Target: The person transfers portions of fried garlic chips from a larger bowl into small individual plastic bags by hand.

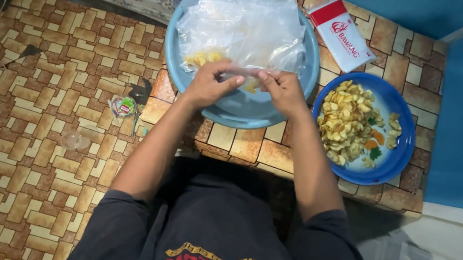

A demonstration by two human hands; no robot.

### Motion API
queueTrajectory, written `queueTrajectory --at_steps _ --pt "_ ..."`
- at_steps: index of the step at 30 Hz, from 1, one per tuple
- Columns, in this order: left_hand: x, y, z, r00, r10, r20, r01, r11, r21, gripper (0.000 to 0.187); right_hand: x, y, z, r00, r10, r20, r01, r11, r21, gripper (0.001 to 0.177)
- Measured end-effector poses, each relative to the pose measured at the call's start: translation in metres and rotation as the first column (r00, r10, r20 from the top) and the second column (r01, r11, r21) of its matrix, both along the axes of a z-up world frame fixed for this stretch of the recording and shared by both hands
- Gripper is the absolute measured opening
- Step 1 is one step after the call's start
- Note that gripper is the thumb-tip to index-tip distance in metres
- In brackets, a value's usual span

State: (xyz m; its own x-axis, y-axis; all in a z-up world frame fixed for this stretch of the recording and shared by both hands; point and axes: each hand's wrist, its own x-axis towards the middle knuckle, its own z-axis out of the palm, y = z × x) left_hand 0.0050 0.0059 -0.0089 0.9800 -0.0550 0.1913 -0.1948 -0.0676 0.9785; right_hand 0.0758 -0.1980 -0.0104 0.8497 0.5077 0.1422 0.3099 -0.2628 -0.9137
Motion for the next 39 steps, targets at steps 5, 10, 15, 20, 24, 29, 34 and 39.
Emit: queueTrajectory --at_steps 5,10,15,20,24,29,34,39 --pt "0.003 -0.002 0.017 0.984 0.141 0.108 -0.128 0.985 -0.115 0.025 -0.025 0.007 0.048 0.996 0.093 0.005 -0.093 0.992 0.090 0.021" --pt "0.006 -0.007 0.011 0.987 0.133 0.087 -0.120 0.983 -0.142 0.014 -0.011 -0.002 0.020 0.996 0.088 0.005 -0.088 0.988 0.127 0.018" --pt "-0.002 -0.011 0.020 0.992 0.129 -0.012 -0.128 0.967 -0.220 0.013 -0.036 0.008 0.063 0.996 0.088 -0.025 -0.080 0.971 0.225 0.022" --pt "-0.009 -0.011 0.034 0.986 0.111 -0.128 -0.145 0.942 -0.303 0.013 -0.029 0.004 0.054 0.972 0.223 -0.068 -0.199 0.947 0.254 0.027" --pt "-0.011 -0.005 0.035 0.996 0.006 -0.091 -0.037 0.941 -0.336 0.027 -0.027 0.003 0.047 0.972 0.218 -0.090 -0.183 0.939 0.292 0.022" --pt "-0.010 -0.009 0.039 0.966 0.018 -0.258 -0.128 0.901 -0.414 0.021 -0.023 0.001 0.035 0.994 0.107 0.008 -0.103 0.927 0.361 0.019" --pt "-0.006 -0.007 0.028 0.966 0.055 -0.253 -0.171 0.869 -0.464 0.026 -0.008 -0.008 0.015 0.987 0.161 -0.006 -0.143 0.892 0.429 0.028" --pt "0.001 -0.004 0.003 0.971 0.003 -0.237 -0.134 0.833 -0.536 0.027 0.000 -0.009 0.001 0.985 0.159 -0.060 -0.112 0.875 0.471 0.029"
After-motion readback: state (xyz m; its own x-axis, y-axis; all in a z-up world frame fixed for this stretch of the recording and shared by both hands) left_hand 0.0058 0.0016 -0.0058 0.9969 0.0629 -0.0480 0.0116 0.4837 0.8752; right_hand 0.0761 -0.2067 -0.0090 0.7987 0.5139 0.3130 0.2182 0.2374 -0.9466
